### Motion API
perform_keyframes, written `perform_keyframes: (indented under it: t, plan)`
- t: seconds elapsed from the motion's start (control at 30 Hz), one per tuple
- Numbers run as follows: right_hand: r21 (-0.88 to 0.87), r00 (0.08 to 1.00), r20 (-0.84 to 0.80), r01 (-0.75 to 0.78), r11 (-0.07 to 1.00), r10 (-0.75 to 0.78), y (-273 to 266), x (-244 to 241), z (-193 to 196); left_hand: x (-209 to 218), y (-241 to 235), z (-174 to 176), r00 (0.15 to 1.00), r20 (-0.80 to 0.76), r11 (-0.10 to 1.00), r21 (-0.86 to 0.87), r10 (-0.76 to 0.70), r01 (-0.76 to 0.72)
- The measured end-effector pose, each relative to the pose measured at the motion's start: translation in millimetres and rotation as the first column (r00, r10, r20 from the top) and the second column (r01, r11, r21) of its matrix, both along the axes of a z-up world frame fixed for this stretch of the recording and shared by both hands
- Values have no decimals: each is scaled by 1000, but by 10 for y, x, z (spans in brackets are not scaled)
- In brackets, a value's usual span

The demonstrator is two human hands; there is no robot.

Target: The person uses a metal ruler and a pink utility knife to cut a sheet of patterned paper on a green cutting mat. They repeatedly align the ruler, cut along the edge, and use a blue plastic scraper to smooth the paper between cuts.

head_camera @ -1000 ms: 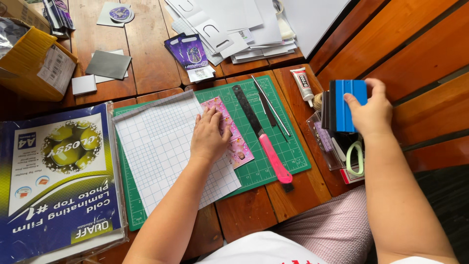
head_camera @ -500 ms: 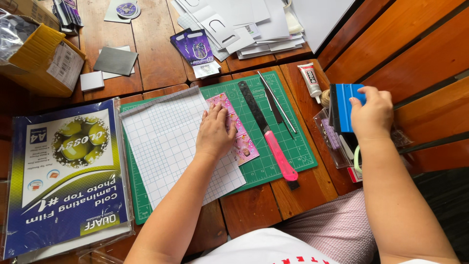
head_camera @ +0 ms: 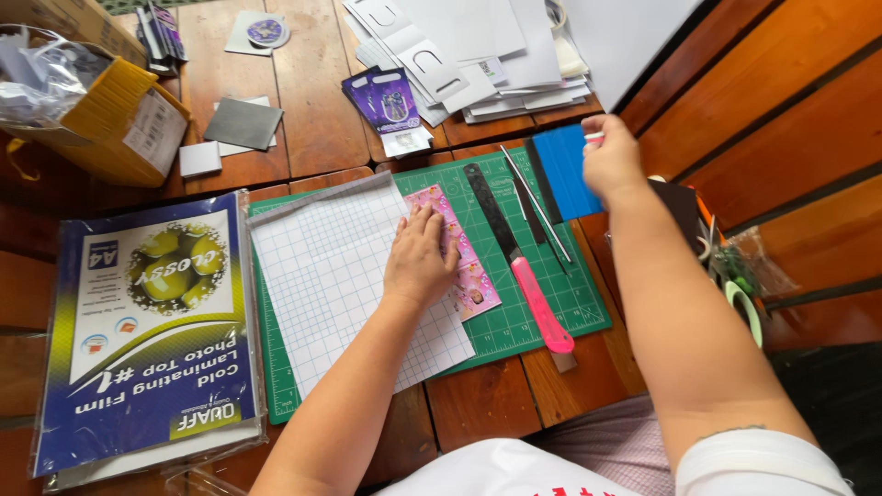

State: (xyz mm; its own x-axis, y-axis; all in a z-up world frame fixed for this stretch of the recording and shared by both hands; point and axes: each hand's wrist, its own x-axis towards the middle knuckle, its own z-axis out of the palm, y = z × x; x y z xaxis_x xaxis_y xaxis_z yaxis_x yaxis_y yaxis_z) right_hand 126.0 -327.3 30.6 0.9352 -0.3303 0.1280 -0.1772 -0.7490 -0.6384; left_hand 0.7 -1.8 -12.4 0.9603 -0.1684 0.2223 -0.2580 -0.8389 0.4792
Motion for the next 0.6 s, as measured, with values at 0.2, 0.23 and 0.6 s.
perform_keyframes:
  t: [0.2, 0.23, 0.6]
  plan:
    - [-225, 994, -108, -16, 974, -9, 46, 208, -687, -22, -38, 23, 1000, -8, 1000, -27, -17, 17]
    - [-224, 994, -113, -18, 974, -7, 89, 148, -670, -36, -47, 30, 1000, -14, 1000, -26, -16, 15]
    - [-131, 885, -241, -436, 890, 398, 1567, -1646, -70, -56, -62, 136, 995, -95, 985, -172, 5, -21]
